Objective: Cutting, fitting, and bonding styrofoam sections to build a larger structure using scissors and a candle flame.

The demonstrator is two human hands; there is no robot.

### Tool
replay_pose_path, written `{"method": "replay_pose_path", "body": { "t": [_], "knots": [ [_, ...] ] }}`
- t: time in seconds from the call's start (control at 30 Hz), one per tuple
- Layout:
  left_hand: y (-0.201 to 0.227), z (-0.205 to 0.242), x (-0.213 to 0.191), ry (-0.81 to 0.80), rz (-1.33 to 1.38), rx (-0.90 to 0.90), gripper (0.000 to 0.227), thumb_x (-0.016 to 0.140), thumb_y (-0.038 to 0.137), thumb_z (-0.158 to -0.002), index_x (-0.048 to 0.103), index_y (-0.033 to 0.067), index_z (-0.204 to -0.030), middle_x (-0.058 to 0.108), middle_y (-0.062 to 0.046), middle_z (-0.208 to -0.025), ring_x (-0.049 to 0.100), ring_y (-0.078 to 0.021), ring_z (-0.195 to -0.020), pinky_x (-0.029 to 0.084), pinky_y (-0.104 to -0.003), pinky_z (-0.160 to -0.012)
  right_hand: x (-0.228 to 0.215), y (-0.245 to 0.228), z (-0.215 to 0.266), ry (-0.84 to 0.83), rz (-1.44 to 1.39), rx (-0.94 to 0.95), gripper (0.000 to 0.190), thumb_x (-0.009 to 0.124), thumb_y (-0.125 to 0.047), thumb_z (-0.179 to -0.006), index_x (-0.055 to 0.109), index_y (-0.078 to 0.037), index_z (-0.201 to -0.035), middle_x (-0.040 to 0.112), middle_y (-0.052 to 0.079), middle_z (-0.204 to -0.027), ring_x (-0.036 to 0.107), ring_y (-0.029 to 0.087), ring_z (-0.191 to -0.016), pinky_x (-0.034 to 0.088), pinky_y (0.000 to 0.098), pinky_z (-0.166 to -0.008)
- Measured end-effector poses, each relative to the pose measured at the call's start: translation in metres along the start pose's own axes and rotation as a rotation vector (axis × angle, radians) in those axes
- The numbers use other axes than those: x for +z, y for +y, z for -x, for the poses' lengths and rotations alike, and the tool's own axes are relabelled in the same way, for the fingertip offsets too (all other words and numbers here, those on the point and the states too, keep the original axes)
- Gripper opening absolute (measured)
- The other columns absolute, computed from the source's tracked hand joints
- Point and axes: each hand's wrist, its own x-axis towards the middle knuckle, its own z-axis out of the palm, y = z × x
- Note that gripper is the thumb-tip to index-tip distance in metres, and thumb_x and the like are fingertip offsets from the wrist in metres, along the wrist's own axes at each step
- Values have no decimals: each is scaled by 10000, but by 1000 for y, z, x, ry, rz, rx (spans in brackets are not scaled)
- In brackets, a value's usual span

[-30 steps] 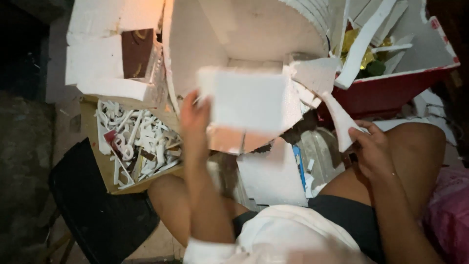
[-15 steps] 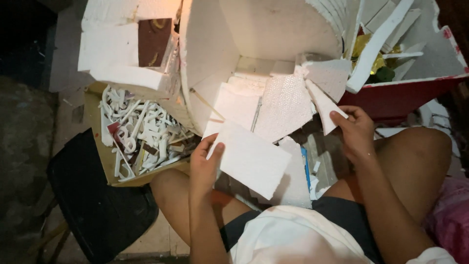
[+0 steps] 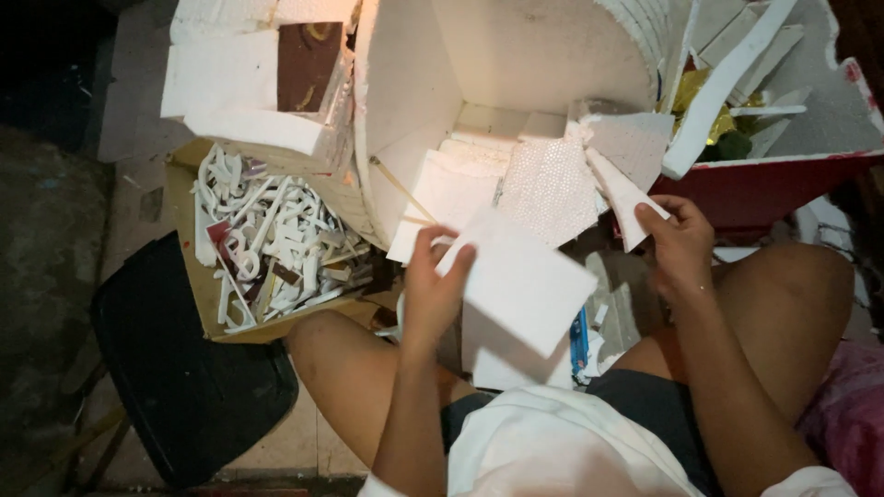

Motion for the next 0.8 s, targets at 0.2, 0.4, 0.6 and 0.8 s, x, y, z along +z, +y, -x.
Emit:
{"method": "replay_pose_path", "body": {
  "t": [0.2,0.4,0.6,0.8],
  "knots": [
    [-5,-56,39,-17,-371,216,323,774,274,-902,681,71,-1136,739,-188,-1140,690,-398,-1146,533,-533,-998,7,1,4,24,-51,11,261,783,-223,-1031,643,-92,-1209,617,16,-930,653,97,-847,584,233,-739],
    [11,-98,62,8,-643,237,295,743,268,-912,707,67,-1125,711,-209,-1059,706,-415,-1092,567,-542,-940,9,-2,7,13,-70,-11,219,756,-226,-1053,646,-103,-1196,602,17,-941,639,94,-887,577,256,-758],
    [7,-122,79,90,-819,383,237,755,160,-905,727,36,-1105,676,-204,-1068,705,-362,-1065,571,-465,-948,9,1,8,0,-74,-27,227,749,-247,-1066,633,-92,-1186,593,0,-955,626,89,-911,574,256,-791],
    [32,-97,86,86,-829,500,183,688,127,-948,724,28,-1098,670,-206,-1104,649,-379,-1185,478,-493,-1063,6,9,5,-27,-101,1,241,756,-250,-1058,622,-93,-1182,610,17,-963,620,100,-903,554,270,-793]
  ]
}}
